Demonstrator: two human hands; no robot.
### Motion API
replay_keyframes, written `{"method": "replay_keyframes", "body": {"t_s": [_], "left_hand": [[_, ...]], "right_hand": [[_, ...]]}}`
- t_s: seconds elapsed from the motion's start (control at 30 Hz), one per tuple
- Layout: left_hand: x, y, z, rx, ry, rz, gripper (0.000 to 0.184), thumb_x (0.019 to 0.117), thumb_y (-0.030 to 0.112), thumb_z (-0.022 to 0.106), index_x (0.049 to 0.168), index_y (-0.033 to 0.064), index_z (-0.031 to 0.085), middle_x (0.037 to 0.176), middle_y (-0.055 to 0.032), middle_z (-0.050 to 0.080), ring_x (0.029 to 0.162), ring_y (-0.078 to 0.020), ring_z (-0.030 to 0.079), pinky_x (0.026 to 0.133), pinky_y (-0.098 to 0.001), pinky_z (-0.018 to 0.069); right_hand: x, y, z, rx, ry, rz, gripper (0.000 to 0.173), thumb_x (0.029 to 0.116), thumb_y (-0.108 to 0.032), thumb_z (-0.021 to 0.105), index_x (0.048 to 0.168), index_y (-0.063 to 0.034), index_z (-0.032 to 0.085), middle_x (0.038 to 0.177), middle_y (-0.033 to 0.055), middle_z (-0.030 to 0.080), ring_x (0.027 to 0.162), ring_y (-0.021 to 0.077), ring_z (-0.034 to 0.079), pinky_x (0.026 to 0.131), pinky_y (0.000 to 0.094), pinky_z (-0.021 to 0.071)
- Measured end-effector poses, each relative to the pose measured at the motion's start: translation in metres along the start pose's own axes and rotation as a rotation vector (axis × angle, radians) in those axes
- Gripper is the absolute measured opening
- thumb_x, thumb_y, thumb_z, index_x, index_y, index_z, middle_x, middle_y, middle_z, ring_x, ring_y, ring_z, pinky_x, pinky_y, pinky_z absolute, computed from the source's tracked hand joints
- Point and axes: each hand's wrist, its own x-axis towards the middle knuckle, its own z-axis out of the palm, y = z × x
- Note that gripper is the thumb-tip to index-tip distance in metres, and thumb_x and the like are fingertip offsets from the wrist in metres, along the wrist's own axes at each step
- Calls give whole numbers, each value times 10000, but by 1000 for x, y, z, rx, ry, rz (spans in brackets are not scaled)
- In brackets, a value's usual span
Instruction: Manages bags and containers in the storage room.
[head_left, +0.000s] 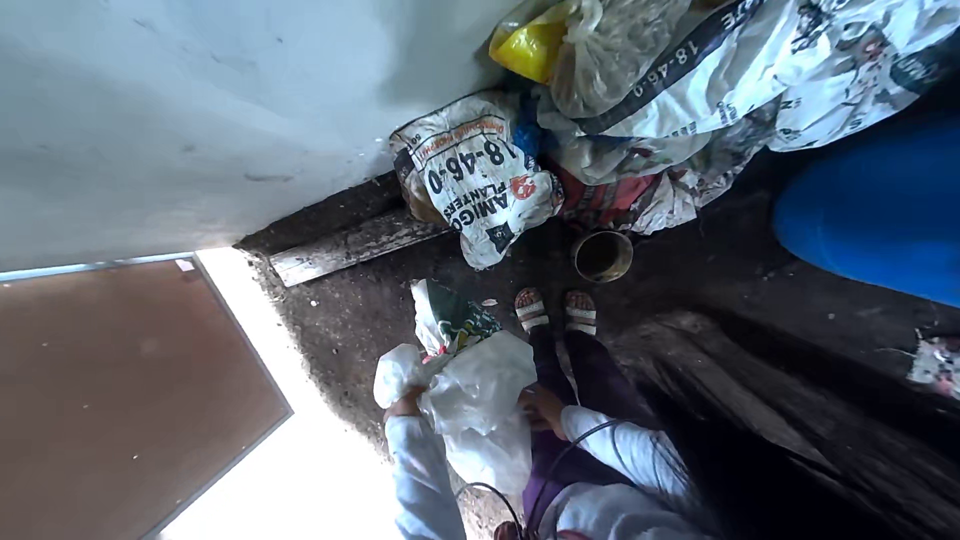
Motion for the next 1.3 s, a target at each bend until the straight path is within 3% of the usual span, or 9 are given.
{"method": "replay_keyframes", "body": {"t_s": [0.27, 0.4, 0.5, 0.57, 0.67, 0.8, 0.97, 1.13, 1.3], "left_hand": [[22, 0, -23, 150, -225, -80, 350, 1022, -76, 348, 1255, -286, 504, 1350, -384, 547, 1236, -339, 552, 1054, -254, 399], [13, 7, -14, 74, 8, 126, 309, 1006, -62, 405, 1167, -278, 556, 1259, -385, 589, 1184, -341, 572, 1027, -251, 422], [38, 4, -19, -104, 59, 77, 318, 1036, -43, 425, 1294, -195, 534, 1337, -263, 601, 1199, -207, 576, 1037, -247, 427], [94, -41, -19, -170, 64, 307, 284, 1016, -27, 479, 1267, -159, 505, 1148, -192, 620, 983, -103, 590, 879, -215, 491], [146, -32, -17, -317, -45, 613, 273, 955, -41, 530, 1205, -145, 493, 970, -48, 608, 823, 59, 574, 764, -126, 508], [223, 14, 35, -281, -382, 824, 384, 1068, 84, 393, 1307, -216, 410, 1192, -220, 583, 997, -48, 581, 881, -203, 499], [263, 49, 163, -477, -352, 568, 442, 1128, 236, 315, 1460, -43, 402, 1406, -213, 525, 1226, -241, 557, 1030, -413, 485], [237, 98, 161, -838, -532, 298, 789, 1025, 691, 232, 1515, 77, 301, 1424, -173, 476, 1227, -269, 548, 991, -487, 487], [227, 84, 134, -579, -497, 342, 576, 1096, 439, 385, 1535, 69, 340, 1563, -158, 410, 1376, -277, 491, 1085, -481, 457]], "right_hand": [[0, -29, -67, -32, 178, -187, 383, 1030, -95, 561, 1397, 10, 536, 1298, 212, 621, 1100, 285, 627, 926, 443, 520], [0, -45, -90, -183, 204, -183, 641, 1049, -365, 589, 1558, -43, 370, 1521, 271, 460, 1361, 428, 488, 1076, 598, 420], [-37, -81, -75, 101, 86, -246, 609, 1091, -501, 403, 1570, -130, 347, 1482, 195, 519, 1252, 336, 591, 994, 497, 504], [-62, -118, -66, 265, 86, -424, 572, 1101, -494, 352, 1486, -81, 440, 1286, 177, 620, 1066, 264, 645, 882, 437, 545], [-90, -181, -81, 322, 157, -735, 496, 1118, -392, 372, 1464, -59, 497, 1310, 154, 640, 1146, 217, 641, 964, 422, 550], [-110, -242, -131, 460, 332, -828, 485, 1091, -330, 500, 1485, -48, 487, 1405, 214, 586, 1203, 311, 621, 980, 497, 522], [-101, -193, -189, 507, 439, -649, 449, 1053, -232, 594, 1436, -14, 510, 1296, 245, 632, 1052, 339, 683, 896, 476, 572], [-69, -94, -250, 330, 512, -422, 403, 1073, -224, 535, 1391, 21, 553, 1293, 251, 636, 1070, 341, 677, 922, 482, 556], [-75, -38, -245, 331, 549, -236, 377, 1073, -85, 497, 1427, 40, 464, 1225, 223, 577, 943, 238, 590, 840, 368, 512]]}}
